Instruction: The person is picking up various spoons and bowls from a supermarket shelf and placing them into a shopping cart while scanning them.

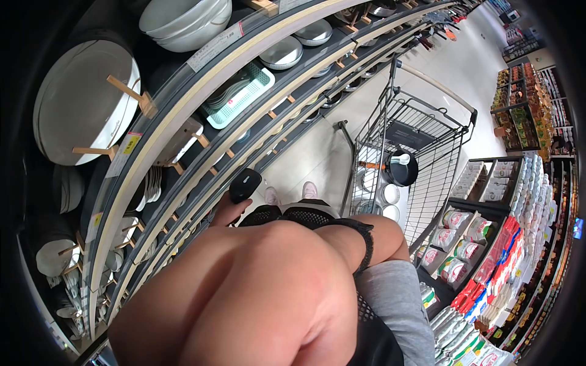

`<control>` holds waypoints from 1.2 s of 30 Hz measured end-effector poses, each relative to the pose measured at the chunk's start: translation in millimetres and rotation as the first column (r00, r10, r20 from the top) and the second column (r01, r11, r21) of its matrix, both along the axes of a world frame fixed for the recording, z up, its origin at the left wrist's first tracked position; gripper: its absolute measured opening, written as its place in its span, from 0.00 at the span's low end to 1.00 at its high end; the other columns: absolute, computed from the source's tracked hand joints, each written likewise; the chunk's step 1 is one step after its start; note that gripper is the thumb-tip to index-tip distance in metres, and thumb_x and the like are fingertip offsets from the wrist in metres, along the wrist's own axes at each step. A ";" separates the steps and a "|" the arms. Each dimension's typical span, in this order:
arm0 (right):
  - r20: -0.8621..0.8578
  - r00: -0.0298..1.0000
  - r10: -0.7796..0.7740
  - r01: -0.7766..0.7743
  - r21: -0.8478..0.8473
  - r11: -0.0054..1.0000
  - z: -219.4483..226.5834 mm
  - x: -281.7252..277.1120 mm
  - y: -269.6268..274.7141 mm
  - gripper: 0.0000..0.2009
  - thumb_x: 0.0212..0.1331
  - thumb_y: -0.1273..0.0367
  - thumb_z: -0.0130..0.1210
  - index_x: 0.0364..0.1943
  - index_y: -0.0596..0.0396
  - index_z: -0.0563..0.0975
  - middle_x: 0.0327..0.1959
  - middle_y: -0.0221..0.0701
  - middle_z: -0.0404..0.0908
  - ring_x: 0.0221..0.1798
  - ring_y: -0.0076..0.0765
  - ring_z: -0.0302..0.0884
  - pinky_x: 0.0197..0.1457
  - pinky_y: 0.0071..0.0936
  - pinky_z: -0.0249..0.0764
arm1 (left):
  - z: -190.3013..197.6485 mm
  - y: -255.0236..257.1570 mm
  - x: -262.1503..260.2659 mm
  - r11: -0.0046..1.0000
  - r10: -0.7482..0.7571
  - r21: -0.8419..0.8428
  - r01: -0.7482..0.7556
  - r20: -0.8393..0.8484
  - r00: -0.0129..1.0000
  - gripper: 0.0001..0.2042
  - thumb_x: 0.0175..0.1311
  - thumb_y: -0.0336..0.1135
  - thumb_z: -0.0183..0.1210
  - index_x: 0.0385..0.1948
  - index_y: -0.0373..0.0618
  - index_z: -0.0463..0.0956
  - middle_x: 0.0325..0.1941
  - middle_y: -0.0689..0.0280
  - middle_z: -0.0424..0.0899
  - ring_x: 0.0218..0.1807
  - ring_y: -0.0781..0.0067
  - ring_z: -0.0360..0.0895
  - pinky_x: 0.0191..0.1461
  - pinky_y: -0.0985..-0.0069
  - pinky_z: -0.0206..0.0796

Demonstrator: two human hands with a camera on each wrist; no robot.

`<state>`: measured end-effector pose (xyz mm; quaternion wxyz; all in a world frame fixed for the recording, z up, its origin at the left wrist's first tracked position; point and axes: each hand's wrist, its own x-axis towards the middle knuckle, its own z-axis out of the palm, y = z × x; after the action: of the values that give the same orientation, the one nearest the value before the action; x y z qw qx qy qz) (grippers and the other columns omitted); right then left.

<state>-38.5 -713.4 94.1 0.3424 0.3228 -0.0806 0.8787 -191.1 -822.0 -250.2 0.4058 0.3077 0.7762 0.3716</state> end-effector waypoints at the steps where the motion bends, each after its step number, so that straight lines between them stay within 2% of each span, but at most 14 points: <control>1: 0.000 1.000 -0.003 0.003 -0.002 1.000 0.2 -0.5 -0.1 0.06 0.66 0.74 0.52 0.34 0.62 0.80 0.33 0.42 0.79 0.26 0.29 0.75 0.27 0.20 0.74 | -0.4 -0.3 -2.1 1.000 0.001 0.002 -0.001 0.001 1.000 0.10 0.50 0.36 0.67 0.25 0.42 0.77 0.15 0.69 0.76 0.17 0.76 0.73 0.23 0.72 0.64; 3: 0.001 1.000 -0.010 0.010 -0.006 1.000 0.3 -1.7 -0.1 0.06 0.66 0.75 0.52 0.34 0.62 0.80 0.34 0.42 0.79 0.26 0.28 0.75 0.28 0.20 0.75 | 0.3 -1.1 -6.4 0.987 -0.037 -0.152 0.043 0.045 0.998 0.15 0.50 0.36 0.65 0.38 0.39 0.79 0.31 0.52 0.84 0.36 0.60 0.83 0.40 0.67 0.71; 5: 0.002 1.000 -0.017 0.017 -0.011 1.000 7.1 -4.6 -7.3 0.06 0.66 0.75 0.52 0.35 0.62 0.80 0.34 0.42 0.79 0.26 0.28 0.75 0.28 0.20 0.75 | 20.0 3.5 1.8 0.991 0.000 -0.137 -0.009 -0.065 0.998 0.15 0.50 0.35 0.65 0.39 0.38 0.80 0.33 0.53 0.84 0.37 0.61 0.83 0.42 0.68 0.72; 6: 0.015 1.000 0.025 -0.027 0.211 0.977 3.7 -14.3 15.9 0.06 0.61 0.72 0.58 0.30 0.62 0.79 0.27 0.39 0.78 0.22 0.33 0.73 0.25 0.25 0.72 | 26.8 3.9 4.9 0.991 0.046 -0.116 -0.068 -0.176 0.983 0.15 0.51 0.34 0.65 0.40 0.38 0.80 0.34 0.53 0.85 0.39 0.63 0.83 0.43 0.68 0.72; 9: 0.241 0.970 -0.037 -0.123 0.615 0.778 -36.3 -25.1 69.7 0.06 0.47 0.77 0.69 0.24 0.60 0.81 0.30 0.37 0.81 0.28 0.33 0.78 0.32 0.28 0.74 | 18.9 -15.0 -5.8 0.984 0.046 0.167 -0.055 0.055 0.997 0.15 0.52 0.30 0.64 0.43 0.39 0.80 0.38 0.57 0.86 0.43 0.67 0.83 0.48 0.71 0.72; 11: 0.383 0.848 -0.367 -0.149 0.836 0.528 -72.6 -32.5 96.3 0.05 0.48 0.78 0.67 0.28 0.62 0.82 0.27 0.33 0.81 0.27 0.27 0.77 0.33 0.21 0.72 | 20.9 -23.9 -7.4 0.996 0.091 0.008 -0.094 0.162 0.982 0.16 0.52 0.28 0.65 0.45 0.40 0.79 0.42 0.63 0.86 0.45 0.72 0.82 0.52 0.73 0.70; 12: 0.525 0.702 -0.481 -0.322 0.837 0.442 -93.8 -35.3 107.2 0.03 0.52 0.77 0.64 0.29 0.62 0.82 0.28 0.32 0.83 0.30 0.23 0.78 0.35 0.21 0.73 | 35.4 -25.9 -4.1 0.990 0.133 0.017 -0.138 0.167 0.977 0.13 0.52 0.32 0.66 0.39 0.40 0.79 0.32 0.66 0.82 0.34 0.75 0.78 0.40 0.75 0.68; 15: 0.117 0.350 -0.929 -0.408 0.912 -0.039 -145.1 -66.2 126.5 0.05 0.53 0.75 0.58 0.31 0.62 0.82 0.30 0.38 0.84 0.32 0.37 0.82 0.37 0.29 0.76 | 48.7 -41.2 4.1 0.976 0.198 0.060 -0.210 0.163 0.967 0.10 0.53 0.34 0.67 0.32 0.39 0.78 0.21 0.69 0.78 0.23 0.77 0.75 0.28 0.75 0.66; 17: -0.106 0.324 -0.940 -0.344 0.912 -0.221 -181.0 -88.2 150.3 0.06 0.56 0.74 0.57 0.34 0.60 0.82 0.33 0.39 0.82 0.30 0.36 0.79 0.33 0.27 0.74 | 49.6 -50.6 7.0 0.971 0.205 0.094 -0.220 0.147 0.968 0.10 0.53 0.34 0.66 0.31 0.39 0.77 0.19 0.69 0.77 0.23 0.77 0.75 0.28 0.74 0.66; 19: -0.121 0.235 -0.964 -0.355 0.913 -0.201 -204.8 -115.0 167.4 0.07 0.55 0.74 0.57 0.36 0.59 0.83 0.34 0.42 0.83 0.33 0.42 0.80 0.35 0.32 0.75 | 51.9 -57.8 9.8 0.973 0.228 -0.065 -0.219 0.183 0.956 0.16 0.53 0.34 0.67 0.45 0.42 0.80 0.38 0.64 0.86 0.42 0.74 0.81 0.50 0.75 0.70; 21: -0.308 0.242 -0.920 -0.427 0.818 -0.386 -218.0 -135.8 179.1 0.12 0.52 0.70 0.60 0.40 0.60 0.81 0.40 0.46 0.82 0.42 0.58 0.78 0.47 0.44 0.74 | 37.7 -67.7 14.5 0.974 0.222 0.013 -0.227 0.149 0.964 0.16 0.53 0.37 0.67 0.42 0.41 0.81 0.35 0.63 0.86 0.39 0.73 0.81 0.47 0.73 0.70; 27: -0.347 0.278 -0.896 -0.729 0.531 -0.432 -278.6 -201.3 199.5 0.19 0.55 0.65 0.55 0.53 0.50 0.78 0.59 0.42 0.76 0.63 0.51 0.69 0.66 0.39 0.67 | 41.1 -84.2 24.9 0.960 0.278 0.004 -0.280 0.115 0.954 0.17 0.52 0.40 0.68 0.41 0.40 0.81 0.33 0.62 0.85 0.37 0.74 0.79 0.45 0.72 0.70; 28: -0.355 0.279 -0.892 -0.765 0.480 -0.431 -277.9 -203.2 197.4 0.19 0.57 0.65 0.52 0.54 0.50 0.77 0.60 0.41 0.75 0.65 0.49 0.69 0.67 0.39 0.66 | 43.6 -84.2 31.1 0.933 0.325 0.130 -0.335 0.093 0.941 0.09 0.52 0.33 0.66 0.30 0.38 0.77 0.20 0.69 0.76 0.23 0.77 0.73 0.29 0.72 0.65; 36: -0.447 0.176 -0.877 -0.740 0.528 -0.417 -262.7 -193.8 178.3 0.16 0.61 0.63 0.51 0.51 0.50 0.80 0.55 0.41 0.79 0.62 0.49 0.72 0.65 0.41 0.66 | 31.6 -100.6 34.6 0.919 0.370 0.116 -0.378 0.082 0.925 0.09 0.53 0.33 0.65 0.28 0.39 0.77 0.18 0.69 0.75 0.22 0.77 0.72 0.29 0.72 0.64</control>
<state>-232.3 -535.2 -168.6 0.0608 -0.2046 -0.9744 0.0706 -156.5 -922.6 -218.6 0.3290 0.1685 0.7827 0.5008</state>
